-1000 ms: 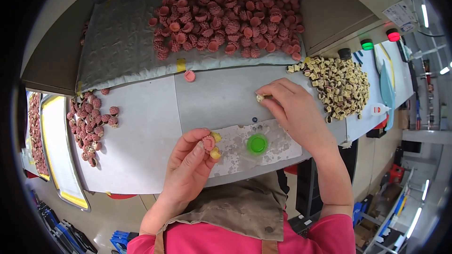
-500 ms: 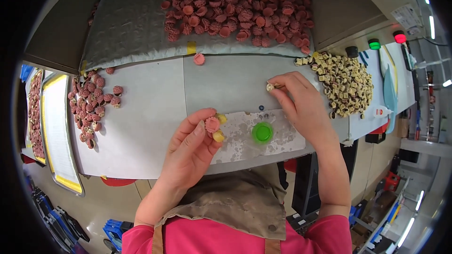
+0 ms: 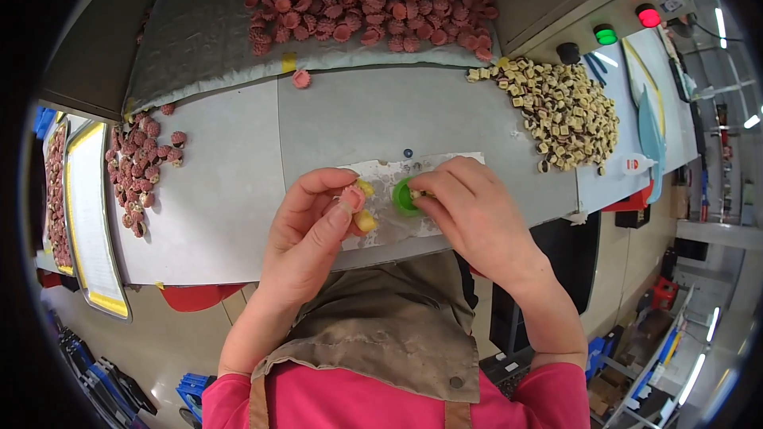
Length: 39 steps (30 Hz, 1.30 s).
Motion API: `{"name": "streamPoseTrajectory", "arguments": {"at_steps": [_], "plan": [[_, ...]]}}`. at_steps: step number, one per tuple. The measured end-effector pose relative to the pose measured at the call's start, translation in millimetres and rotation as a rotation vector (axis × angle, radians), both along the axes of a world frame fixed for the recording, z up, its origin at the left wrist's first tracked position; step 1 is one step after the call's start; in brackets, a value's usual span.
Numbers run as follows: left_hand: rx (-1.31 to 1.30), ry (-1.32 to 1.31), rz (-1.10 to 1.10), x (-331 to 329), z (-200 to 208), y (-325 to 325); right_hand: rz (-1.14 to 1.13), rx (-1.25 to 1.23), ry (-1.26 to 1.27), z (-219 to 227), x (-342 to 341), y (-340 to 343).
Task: Assembling small two-part plastic components by hand on a factory workbench.
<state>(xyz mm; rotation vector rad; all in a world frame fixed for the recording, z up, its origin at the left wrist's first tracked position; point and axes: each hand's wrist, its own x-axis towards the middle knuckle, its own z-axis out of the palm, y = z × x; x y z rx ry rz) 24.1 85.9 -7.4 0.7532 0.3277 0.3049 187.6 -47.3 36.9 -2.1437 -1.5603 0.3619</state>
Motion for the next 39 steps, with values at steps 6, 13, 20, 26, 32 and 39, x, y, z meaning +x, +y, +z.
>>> {"name": "streamPoseTrajectory", "arguments": {"at_steps": [6, 13, 20, 26, 32, 39], "plan": [[0.089, 0.012, 0.057, 2.7, 5.6, -8.7, 0.086, 0.042, -0.077, -1.5, -3.4, -0.7], [0.022, -0.026, 0.027, 5.0, 6.0, -16.6, 0.052, 0.062, -0.049, -3.8, 1.8, -8.4], [-0.019, -0.022, -0.035, -0.4, 0.8, -16.7, -0.131, 0.183, 0.516, 1.8, -2.5, -17.1], [-0.028, 0.028, -0.020, 4.2, 5.3, -19.2, -0.031, 0.356, 0.550, 12.1, -14.2, -1.6], [-0.008, -0.003, -0.011, 5.6, 1.2, -19.8, 0.113, 0.297, 0.218, 13.4, -17.0, 5.3], [0.046, -0.001, 0.084, 1.5, 4.3, -22.9, 0.003, 0.300, 0.249, 20.0, -36.0, 14.1]]}}
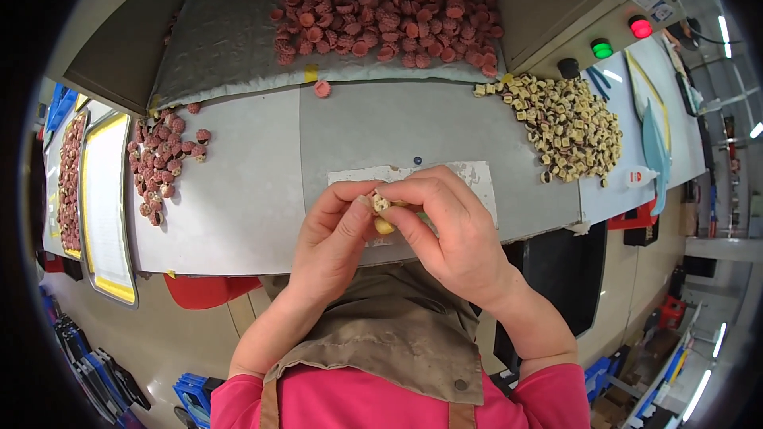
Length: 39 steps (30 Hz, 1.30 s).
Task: Assembling small two-part plastic components by hand on a factory workbench.
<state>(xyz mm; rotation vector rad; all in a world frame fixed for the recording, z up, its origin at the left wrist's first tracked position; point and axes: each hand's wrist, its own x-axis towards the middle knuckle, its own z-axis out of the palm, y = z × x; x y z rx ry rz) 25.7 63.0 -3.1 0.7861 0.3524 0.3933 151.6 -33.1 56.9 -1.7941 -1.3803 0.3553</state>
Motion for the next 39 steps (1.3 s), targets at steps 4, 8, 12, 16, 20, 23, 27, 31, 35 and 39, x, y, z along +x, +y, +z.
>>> {"name": "streamPoseTrajectory", "arguments": {"at_steps": [4, 8, 12, 16, 20, 23, 27, 31, 35, 39], "plan": [[0.123, 0.003, 0.121, -5.5, 11.6, -3.4, -0.019, 0.047, -0.060, 4.4, -9.3, 4.1], [0.198, 0.007, 0.087, -7.1, 28.4, 11.0, -0.015, 0.095, -0.109, 11.2, -9.3, 9.8], [0.182, 0.011, -0.074, 1.9, 50.7, 47.7, -0.028, 0.110, -0.015, 32.1, 0.2, 21.4], [0.126, -0.026, -0.256, 1.2, 57.0, 82.9, 0.062, -0.001, 0.159, 41.5, 16.1, 43.4], [0.121, -0.021, -0.279, 0.4, 50.7, 106.6, 0.247, -0.168, 0.355, 33.6, 27.7, 68.9], [0.107, -0.008, -0.287, -3.8, 37.9, 123.1, 0.278, -0.224, 0.423, 24.0, 25.8, 88.6], [0.062, -0.088, -0.297, 2.1, 15.0, 147.0, 0.267, -0.278, 0.645, 9.5, 31.9, 117.5], [0.002, -0.113, -0.307, 6.3, 0.7, 167.0, 0.320, -0.258, 0.363, -6.4, 43.2, 138.7], [-0.039, -0.112, -0.286, 8.6, -9.8, 173.9, 0.265, -0.177, 0.149, -20.4, 44.5, 153.6], [-0.076, -0.072, -0.217, 7.1, -3.0, 177.3, 0.238, -0.113, -0.037, -21.5, 45.1, 164.7]]}}
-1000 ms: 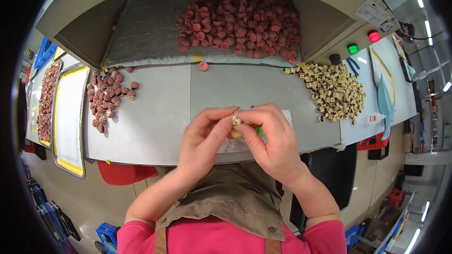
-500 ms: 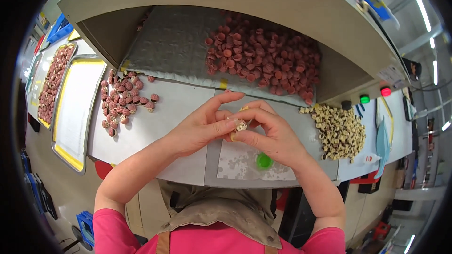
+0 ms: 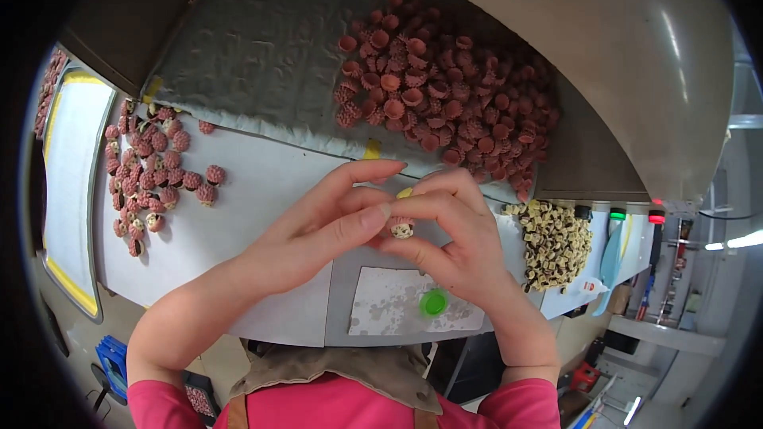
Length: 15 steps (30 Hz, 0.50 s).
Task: Assembling small two-part plastic components by hand on a factory workbench.
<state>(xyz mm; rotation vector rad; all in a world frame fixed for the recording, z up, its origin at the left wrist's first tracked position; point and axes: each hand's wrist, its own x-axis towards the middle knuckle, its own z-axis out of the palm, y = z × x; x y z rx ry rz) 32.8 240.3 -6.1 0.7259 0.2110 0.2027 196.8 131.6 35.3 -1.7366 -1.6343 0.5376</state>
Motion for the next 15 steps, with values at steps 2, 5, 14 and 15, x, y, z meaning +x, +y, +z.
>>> {"name": "streamPoseTrajectory", "arguments": {"at_steps": [2, 5, 14, 15], "plan": [[-0.015, 0.030, 0.026, -0.1, 1.6, 0.3, 0.026, 0.026, -0.106, 2.0, -1.8, 4.1], [-0.064, 0.048, 0.028, 1.6, -0.9, 2.2, 0.038, 0.043, -0.166, 0.2, -2.0, 6.8], [-0.214, 0.029, 0.057, 1.6, -9.6, -8.8, 0.025, -0.061, -0.295, 25.1, -6.0, 13.5], [-0.259, 0.059, 0.073, 0.8, -9.9, -6.5, 0.035, -0.078, -0.307, 28.3, -2.6, 21.3]]}}
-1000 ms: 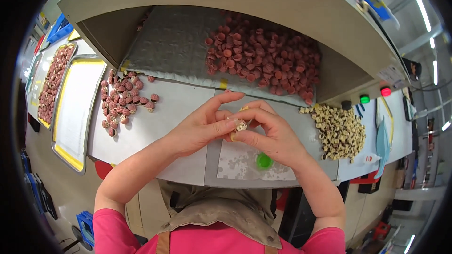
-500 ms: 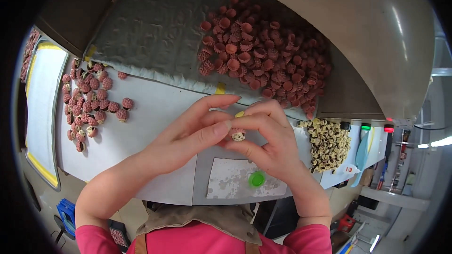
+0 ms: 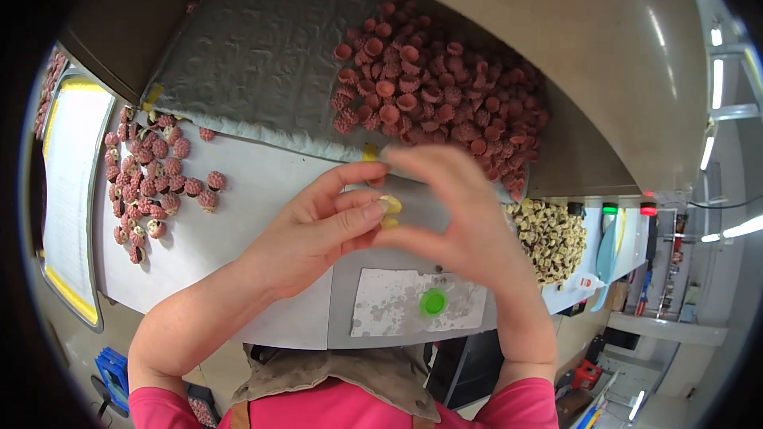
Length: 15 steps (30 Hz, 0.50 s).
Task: Assembling small two-part plastic components by hand on a factory workbench.
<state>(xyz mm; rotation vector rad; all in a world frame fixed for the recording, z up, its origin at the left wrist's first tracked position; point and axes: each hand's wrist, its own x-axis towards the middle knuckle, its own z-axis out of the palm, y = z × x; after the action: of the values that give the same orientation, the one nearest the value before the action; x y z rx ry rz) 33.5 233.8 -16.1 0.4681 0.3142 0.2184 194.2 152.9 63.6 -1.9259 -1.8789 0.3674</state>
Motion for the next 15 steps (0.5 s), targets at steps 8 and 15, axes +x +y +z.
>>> {"name": "streamPoseTrajectory", "arguments": {"at_steps": [8, 15], "plan": [[0.153, 0.077, -0.168, -9.5, -5.7, 7.0, -0.087, 0.363, -0.331, -31.5, 73.7, 111.8], [0.111, 0.031, -0.117, -14.8, -12.5, 22.1, -0.045, 0.216, -0.527, -76.6, 107.4, 250.6]]}}
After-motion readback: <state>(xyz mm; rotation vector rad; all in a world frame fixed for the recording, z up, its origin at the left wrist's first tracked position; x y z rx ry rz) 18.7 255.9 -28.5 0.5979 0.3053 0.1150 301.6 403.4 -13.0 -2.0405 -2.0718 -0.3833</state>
